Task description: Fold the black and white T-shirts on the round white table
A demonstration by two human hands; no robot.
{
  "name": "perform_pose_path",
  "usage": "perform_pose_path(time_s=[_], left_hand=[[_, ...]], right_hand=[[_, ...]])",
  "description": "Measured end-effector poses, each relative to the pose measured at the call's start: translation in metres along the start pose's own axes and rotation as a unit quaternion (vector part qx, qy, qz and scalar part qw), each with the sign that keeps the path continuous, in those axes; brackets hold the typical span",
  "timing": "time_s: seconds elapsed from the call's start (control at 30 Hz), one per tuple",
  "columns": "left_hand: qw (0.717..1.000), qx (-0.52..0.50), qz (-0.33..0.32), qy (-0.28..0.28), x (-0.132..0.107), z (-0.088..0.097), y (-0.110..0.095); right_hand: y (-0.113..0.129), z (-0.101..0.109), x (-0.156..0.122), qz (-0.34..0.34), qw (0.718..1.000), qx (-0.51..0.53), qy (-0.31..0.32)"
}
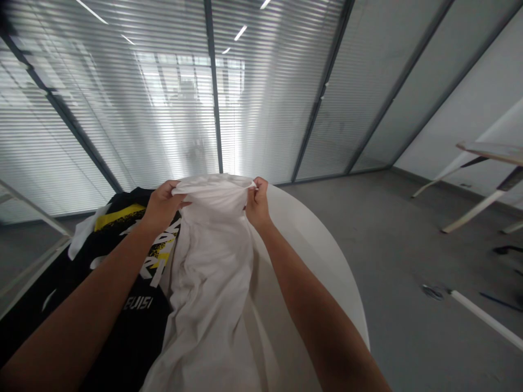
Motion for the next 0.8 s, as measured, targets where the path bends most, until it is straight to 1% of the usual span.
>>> perform_pose_path(time_s=[0.1, 0.2, 0.3, 0.4, 0.5, 0.63, 0.8], left_hand=[[1.0, 0.001, -0.003, 0.001, 0.0, 0.001, -0.008], [1.0, 0.006, -0.009, 0.0, 0.0, 0.002, -0.012], [1.0, 0.011, -0.006, 0.01, -0.001, 0.001, -0.013], [1.0, 0.009, -0.004, 0.013, -0.002, -0.001, -0.013], [1.0, -0.011, -0.011, 0.01, -0.002, -0.001, -0.014], [0.998, -0.053, -0.019, 0.018, -0.001, 0.0, -0.008], [0.997, -0.08, -0.005, 0.02, 0.0, 0.004, 0.007]], right_hand=[[0.002, 0.004, -0.002, -0.017, 1.0, -0.02, -0.008], [0.003, 0.006, -0.002, -0.012, 1.0, -0.02, -0.014], [-0.002, 0.001, -0.001, -0.012, 0.999, 0.052, -0.004], [-0.011, -0.008, -0.001, -0.037, 0.989, 0.141, 0.008], [-0.018, -0.012, 0.001, -0.056, 0.981, 0.184, 0.014], [-0.016, -0.009, 0.003, -0.05, 0.986, 0.161, 0.006], [-0.014, -0.007, 0.002, -0.034, 0.991, 0.13, -0.016]])
Point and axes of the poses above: each hand's wrist, its own x-axis towards the middle knuckle, its own z-axis out of the back of the hand, y = z × x, the point moved 8 cm from there along x, towards the middle knuckle, and after that the axes turned 4 degrees about y, right-handed, at the moved point
